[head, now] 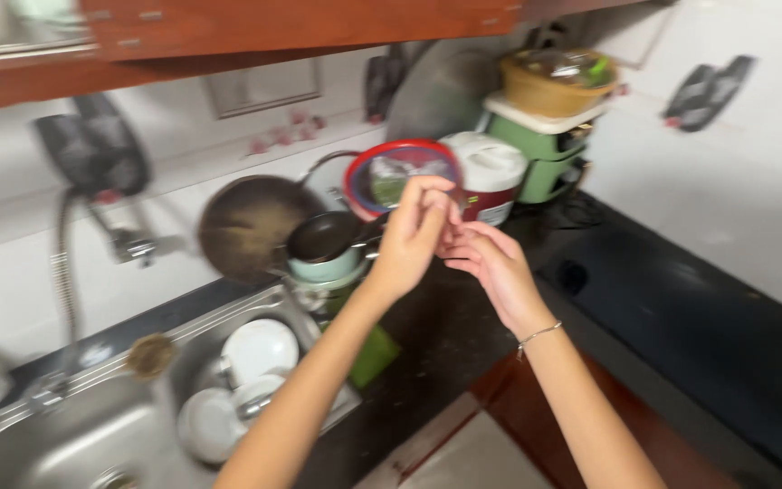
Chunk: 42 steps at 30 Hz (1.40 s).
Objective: The person washes a scrubber under running water, then picks up a frying pan from the counter and scrubs its interior surface with the soapy scrubber in the sink.
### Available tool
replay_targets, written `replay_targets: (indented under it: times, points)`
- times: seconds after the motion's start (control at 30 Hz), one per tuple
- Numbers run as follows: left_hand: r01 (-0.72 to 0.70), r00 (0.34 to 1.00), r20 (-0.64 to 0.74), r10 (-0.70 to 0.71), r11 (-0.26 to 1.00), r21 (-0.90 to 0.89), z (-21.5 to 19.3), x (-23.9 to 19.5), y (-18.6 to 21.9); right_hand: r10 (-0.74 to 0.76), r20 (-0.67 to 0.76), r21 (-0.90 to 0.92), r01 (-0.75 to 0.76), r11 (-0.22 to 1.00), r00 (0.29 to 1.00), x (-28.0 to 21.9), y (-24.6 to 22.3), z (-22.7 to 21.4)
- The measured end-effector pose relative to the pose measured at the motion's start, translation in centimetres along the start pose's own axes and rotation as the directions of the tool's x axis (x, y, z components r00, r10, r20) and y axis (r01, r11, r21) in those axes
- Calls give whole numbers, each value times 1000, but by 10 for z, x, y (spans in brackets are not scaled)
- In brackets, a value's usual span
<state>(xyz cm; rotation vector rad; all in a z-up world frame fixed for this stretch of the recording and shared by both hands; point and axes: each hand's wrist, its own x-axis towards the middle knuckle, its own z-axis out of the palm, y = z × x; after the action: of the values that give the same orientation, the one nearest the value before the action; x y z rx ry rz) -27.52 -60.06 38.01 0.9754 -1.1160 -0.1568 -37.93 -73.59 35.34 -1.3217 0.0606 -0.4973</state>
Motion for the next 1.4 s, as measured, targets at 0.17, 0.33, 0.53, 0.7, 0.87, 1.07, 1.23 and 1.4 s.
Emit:
replay_targets:
  times: [0.17,0.33,0.53,0.7,0.87,1.07,1.23,1.4]
  points:
    - [31,999,-23,-40,952,-304,100,50,-52,1,-20,165,2,986,1000,4,-21,-87]
    - [137,990,60,-124,838,-528,183,97,-77,147,19,513,-136,848,989,16,-69,-133]
    - [347,933,280,-225,770,-536,218,156,-148,23,-19,571,-7,821,1000,66,-87,-213]
    - [239,886,398,-238,970,49,221,201,-185,17,-135,562,62,825,991,142,-67,-300]
    - [74,917,367,-156,971,228,213,249,-227,33,-101,665,42,745,994,207,-78,-349]
    - [259,952,105,-289,937,234,196,292,-300,155,-136,659,-27,752,979,274,-76,-396]
    - [319,923,-236,-304,947,28,185,318,-405,134,-88,691,-36,722,987,336,-62,-398]
    - [265,854,-489,-176,957,119,157,336,-503,43,100,661,-99,744,994,388,-8,-394]
